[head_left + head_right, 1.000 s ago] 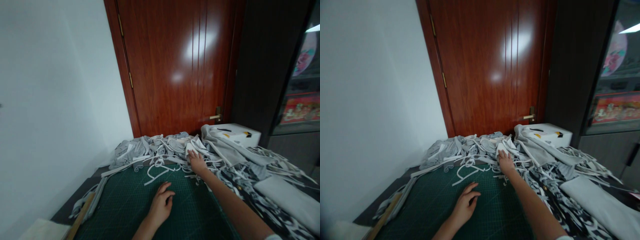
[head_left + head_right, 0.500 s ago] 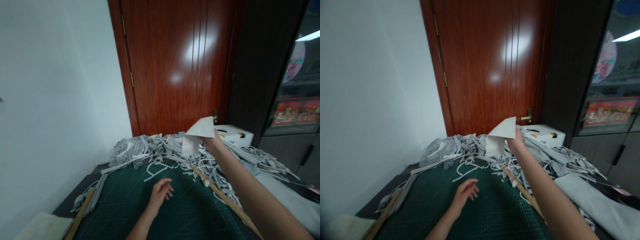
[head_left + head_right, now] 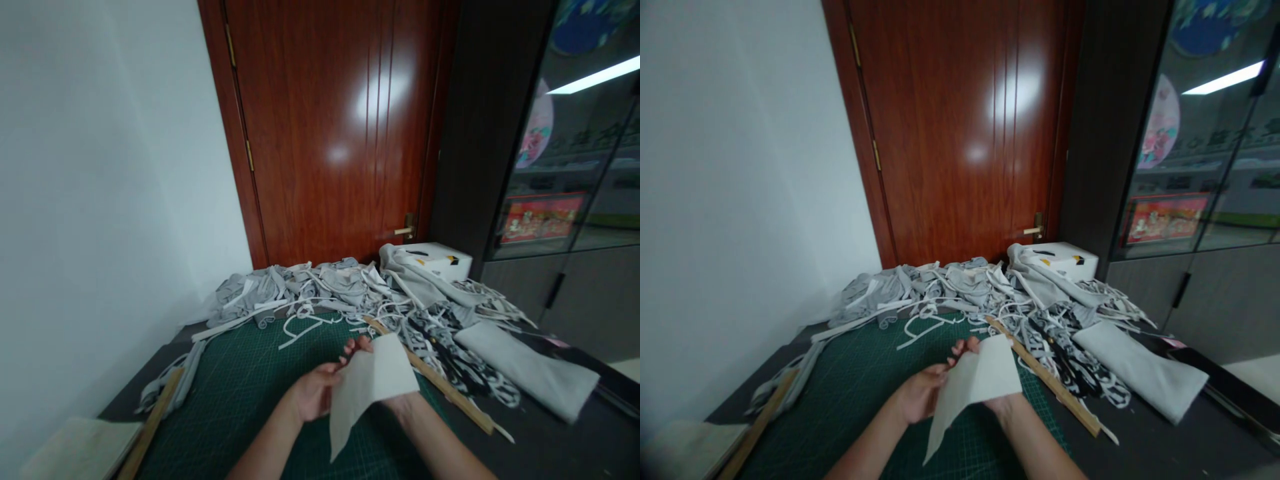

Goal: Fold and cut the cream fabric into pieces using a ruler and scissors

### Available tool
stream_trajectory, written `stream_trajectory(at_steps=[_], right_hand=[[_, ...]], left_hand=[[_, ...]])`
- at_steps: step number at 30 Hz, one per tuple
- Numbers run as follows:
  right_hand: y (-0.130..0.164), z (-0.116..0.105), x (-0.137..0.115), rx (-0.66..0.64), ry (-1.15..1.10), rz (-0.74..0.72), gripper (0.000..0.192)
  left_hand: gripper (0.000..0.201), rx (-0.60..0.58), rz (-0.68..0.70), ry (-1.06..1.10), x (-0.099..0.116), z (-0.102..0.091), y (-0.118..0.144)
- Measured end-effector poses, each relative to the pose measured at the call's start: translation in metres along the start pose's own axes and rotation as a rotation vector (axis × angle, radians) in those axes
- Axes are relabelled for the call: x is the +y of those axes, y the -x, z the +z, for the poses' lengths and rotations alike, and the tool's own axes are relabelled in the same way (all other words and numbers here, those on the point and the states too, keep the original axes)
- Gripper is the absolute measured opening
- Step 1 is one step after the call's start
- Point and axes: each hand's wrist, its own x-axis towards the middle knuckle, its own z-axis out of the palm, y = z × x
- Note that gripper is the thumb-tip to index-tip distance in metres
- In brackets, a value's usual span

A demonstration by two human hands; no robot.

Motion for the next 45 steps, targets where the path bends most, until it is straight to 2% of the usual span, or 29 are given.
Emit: stream_trajectory(at_steps=[1, 4, 6, 9, 11, 14, 18, 21, 23, 25, 28, 30, 32, 36, 39, 45], right_hand=[[-0.002, -0.005, 0.003, -0.039, -0.063, 0.02, 0.022], [-0.005, -0.021, 0.007, -0.019, -0.127, 0.178, 0.021], [-0.003, -0.032, 0.007, -0.024, -0.117, 0.31, 0.033], [0.004, -0.047, 0.006, -0.005, -0.028, 0.47, 0.054], [0.008, -0.051, 0.008, 0.016, 0.167, 0.436, 0.064], [0.011, -0.052, 0.011, 0.067, 0.543, 0.287, 0.083], [0.016, -0.052, 0.009, 0.102, 1.007, 0.215, 0.085], [0.024, -0.052, 0.003, 0.186, 1.411, 0.137, 0.078], [0.029, -0.047, 0.002, 0.243, 1.573, 0.028, 0.063], [0.032, -0.038, 0.006, 0.221, 1.621, -0.13, 0.046], [0.03, -0.022, 0.022, -0.017, 1.523, -0.291, 0.041], [0.029, -0.015, 0.034, -0.188, 1.451, -0.283, 0.048], [0.029, -0.012, 0.041, -0.248, 1.455, -0.22, 0.053], [0.031, -0.013, 0.04, -0.155, 1.585, -0.121, 0.058], [0.033, -0.017, 0.036, -0.124, 1.638, -0.079, 0.06], [0.033, -0.041, 0.033, 0.031, 1.719, 0.001, 0.072]], left_hand=[[0.051, 0.084, 0.038, -0.11, 0.006, -0.004, 0.005], [0.04, 0.302, 0.044, -0.479, 0.018, -0.019, 0.016], [0.036, 0.428, 0.022, -0.682, 0.021, -0.031, 0.02], [0.031, 0.552, -0.012, -0.861, 0.017, -0.049, 0.018], [0.026, 0.605, -0.037, -0.995, 0.013, -0.055, 0.015], [0.017, 0.653, -0.048, -1.195, 0.011, -0.055, 0.015], [0.01, 0.747, -0.013, -1.396, 0.02, -0.044, 0.025], [0.023, 0.869, 0.151, -1.58, 0.022, -0.03, 0.027], [0.033, 0.856, 0.279, -1.677, 0.012, -0.016, 0.022], [0.042, 0.725, 0.272, -1.662, -0.007, 0.0, 0.014], [0.057, 0.578, 0.106, -1.608, -0.036, 0.022, 0.005], [0.062, 0.509, 0.033, -1.632, -0.047, 0.03, 0.004], [0.062, 0.495, -0.019, -1.661, -0.05, 0.032, 0.006], [0.062, 0.58, -0.107, -1.665, -0.042, 0.026, 0.013], [0.064, 0.617, -0.087, -1.68, -0.04, 0.016, 0.019], [0.075, 0.677, -0.102, -1.776, -0.04, -0.005, 0.042]])
